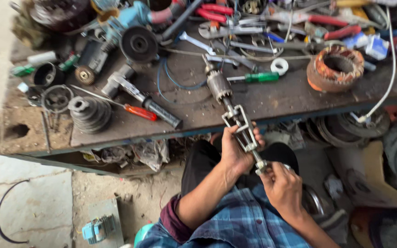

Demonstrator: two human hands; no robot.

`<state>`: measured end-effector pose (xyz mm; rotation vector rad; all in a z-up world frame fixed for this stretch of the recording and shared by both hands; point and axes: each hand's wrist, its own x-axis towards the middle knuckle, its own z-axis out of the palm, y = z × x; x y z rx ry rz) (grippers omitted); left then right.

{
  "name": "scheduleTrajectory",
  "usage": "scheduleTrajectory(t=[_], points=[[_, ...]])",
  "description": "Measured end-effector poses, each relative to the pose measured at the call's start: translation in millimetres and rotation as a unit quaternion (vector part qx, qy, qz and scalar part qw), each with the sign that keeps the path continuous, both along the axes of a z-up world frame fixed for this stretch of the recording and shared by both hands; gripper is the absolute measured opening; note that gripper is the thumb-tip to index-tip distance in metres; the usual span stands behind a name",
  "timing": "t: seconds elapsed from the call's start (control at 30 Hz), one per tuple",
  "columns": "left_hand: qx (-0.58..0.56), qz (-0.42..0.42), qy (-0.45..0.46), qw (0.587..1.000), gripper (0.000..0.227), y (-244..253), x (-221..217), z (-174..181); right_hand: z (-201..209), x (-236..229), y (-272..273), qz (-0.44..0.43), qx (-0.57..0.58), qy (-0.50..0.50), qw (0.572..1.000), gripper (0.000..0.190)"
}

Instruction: The person uses a bearing puller tool to work on a cylindrical motor component on a cluttered workbench. They repeatedly tighten and loosen the puller, repositioning the tool and the part while other tools and motor parts remain on the table.

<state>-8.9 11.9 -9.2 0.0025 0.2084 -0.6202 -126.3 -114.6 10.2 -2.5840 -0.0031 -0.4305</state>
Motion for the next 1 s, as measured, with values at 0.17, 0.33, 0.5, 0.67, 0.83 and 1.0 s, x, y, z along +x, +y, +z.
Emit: scheduleTrajectory(t=[0.17, 0.33, 0.5, 0.67, 0.83, 1.0], points=[[0.015, 0.009, -0.023, 1.0, 0.048, -0.3, 6.8, -1.4, -18.1, 5.8, 6.1, -0.018, 0.137, 0.069, 0.988, 0.057], [0.008, 0.004, -0.012, 1.0, 0.047, -6.1, 2.9, 0.7, -23.3, 6.4, 5.0, -0.033, 0.758, 0.316, 0.57, 0.08], [-0.009, 0.013, -0.044, 0.999, 0.046, -9.9, 4.6, -0.8, -20.5, 6.8, 5.1, -0.031, 0.755, 0.284, 0.591, 0.083], [0.056, 0.02, -0.03, 0.998, 0.046, -9.5, 3.9, -4.1, 3.2, -7.3, 13.4, -0.02, 0.416, -0.004, 0.909, 0.052], [0.049, 0.02, -0.041, 0.998, 0.046, -14.2, 6.6, -5.6, 17.8, -3.4, 7.5, -0.012, 0.113, -0.06, 0.992, 0.059], [0.034, 0.017, -0.049, 0.998, 0.046, -15.5, 5.2, -8.2, -8.5, 10.4, -1.1, -0.09, 0.332, 0.138, 0.929, 0.052]])
